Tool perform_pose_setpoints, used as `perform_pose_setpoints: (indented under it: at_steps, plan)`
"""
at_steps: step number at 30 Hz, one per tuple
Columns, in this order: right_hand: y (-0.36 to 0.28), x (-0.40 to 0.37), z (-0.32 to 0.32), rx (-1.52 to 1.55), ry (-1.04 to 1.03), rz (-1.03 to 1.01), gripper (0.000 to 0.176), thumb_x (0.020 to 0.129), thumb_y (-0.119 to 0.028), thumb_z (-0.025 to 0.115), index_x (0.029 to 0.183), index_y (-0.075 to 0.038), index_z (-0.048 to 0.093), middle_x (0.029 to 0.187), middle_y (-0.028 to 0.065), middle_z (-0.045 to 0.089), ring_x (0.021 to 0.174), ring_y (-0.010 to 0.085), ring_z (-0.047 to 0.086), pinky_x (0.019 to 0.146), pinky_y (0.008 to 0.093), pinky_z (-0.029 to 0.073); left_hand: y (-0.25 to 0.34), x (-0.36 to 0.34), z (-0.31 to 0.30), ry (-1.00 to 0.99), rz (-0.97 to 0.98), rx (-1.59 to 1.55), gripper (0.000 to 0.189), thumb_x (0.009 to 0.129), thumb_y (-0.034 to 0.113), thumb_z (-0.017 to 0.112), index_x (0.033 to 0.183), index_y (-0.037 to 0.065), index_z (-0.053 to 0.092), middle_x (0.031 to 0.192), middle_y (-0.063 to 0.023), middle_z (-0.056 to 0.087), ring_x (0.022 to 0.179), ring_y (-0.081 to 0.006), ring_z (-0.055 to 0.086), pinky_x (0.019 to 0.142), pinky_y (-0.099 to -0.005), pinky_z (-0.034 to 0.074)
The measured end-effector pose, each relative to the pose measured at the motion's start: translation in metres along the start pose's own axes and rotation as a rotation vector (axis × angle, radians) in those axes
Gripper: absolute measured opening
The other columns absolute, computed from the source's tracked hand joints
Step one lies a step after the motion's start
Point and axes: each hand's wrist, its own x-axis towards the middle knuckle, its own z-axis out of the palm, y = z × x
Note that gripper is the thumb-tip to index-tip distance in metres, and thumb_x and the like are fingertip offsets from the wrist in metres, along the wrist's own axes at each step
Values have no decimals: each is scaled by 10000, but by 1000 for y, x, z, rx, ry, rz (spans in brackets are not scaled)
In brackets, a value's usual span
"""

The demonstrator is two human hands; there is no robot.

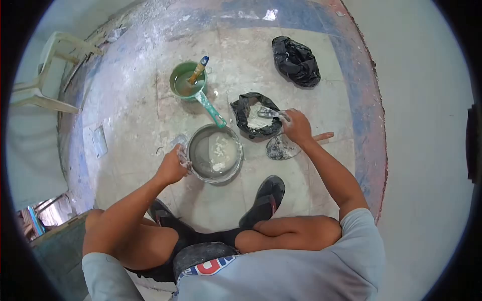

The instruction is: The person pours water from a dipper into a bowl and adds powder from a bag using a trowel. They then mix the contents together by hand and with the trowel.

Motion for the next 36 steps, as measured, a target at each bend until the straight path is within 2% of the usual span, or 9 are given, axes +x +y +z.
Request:
perform_pose_setpoints:
  at_steps: [11, 14, 16, 17, 20, 22, 25, 26, 36]
  plan:
    - [-7, 10, 9, 228, -103, 103, 234, 877, -184, 707, 1085, -88, 752, 998, 167, 714, 954, 379, 683, 848, 449, 541, -9, 4, 1, -13, -38, 1, 335, 885, 25, 739, 1147, -3, 531, 814, -164, 713, 705, -257, 743, 651, -388, 590]
    - [-8, 1, -10, 212, -66, 67, 200, 890, -158, 706, 1061, -66, 754, 989, 181, 716, 929, 380, 688, 824, 439, 537, -22, 9, 0, -12, -20, 22, 404, 852, 87, 778, 1155, -2, 526, 854, -187, 709, 823, -324, 741, 739, -424, 577]
    - [-16, -3, -27, 200, -69, 22, 196, 892, -138, 708, 1056, -40, 749, 1001, 180, 721, 916, 367, 696, 808, 427, 539, 0, 0, 0, 89, 150, 286, 462, 827, 140, 802, 1162, -7, 520, 878, -216, 703, 884, -384, 725, 782, -456, 571]
    - [-24, -5, -33, 215, -61, -11, 196, 889, -125, 710, 1060, -36, 747, 996, 176, 721, 908, 362, 698, 800, 423, 541, 5, -1, -2, 53, 49, 185, 497, 814, 168, 808, 1173, -13, 515, 919, -250, 703, 917, -437, 704, 804, -485, 562]
    - [-44, -11, -45, 220, -101, -97, 195, 879, -95, 716, 1065, -44, 746, 980, 162, 723, 891, 348, 701, 783, 415, 544, -13, 9, 1, 43, 59, 193, 444, 825, 122, 775, 1157, -14, 513, 960, -288, 703, 938, -483, 683, 811, -516, 546]
    - [-62, -15, -51, 253, -190, -98, 198, 875, -104, 722, 1065, -55, 751, 992, 163, 721, 887, 344, 701, 787, 410, 545, -10, 8, 1, 41, 117, 220, 287, 920, 4, 685, 1125, -12, 486, 785, -144, 678, 683, -237, 737, 601, -375, 590]
    - [-83, -18, -45, 282, -313, -131, 217, 866, -135, 740, 1073, -71, 754, 992, 149, 712, 901, 350, 690, 799, 426, 550, -6, 6, 3, 73, 93, 275, 258, 915, 6, 676, 1091, -19, 490, 778, -173, 705, 667, -254, 736, 615, -392, 581]
    - [-86, -19, -39, 277, -345, -128, 233, 870, -143, 739, 1093, -77, 750, 982, 140, 707, 903, 353, 683, 806, 429, 550, -6, 8, 1, 44, 26, 226, 427, 844, 112, 766, 1163, -12, 510, 951, -283, 703, 977, -487, 676, 839, -513, 537]
    - [-103, 1, 5, 174, -471, -323, 238, 889, -141, 706, 1119, -86, 731, 1065, 119, 694, 1022, 331, 662, 875, 429, 543, 15, -6, -2, 48, 52, 206, 344, 865, 59, 744, 1110, -4, 511, 828, -222, 717, 825, -391, 741, 762, -466, 556]
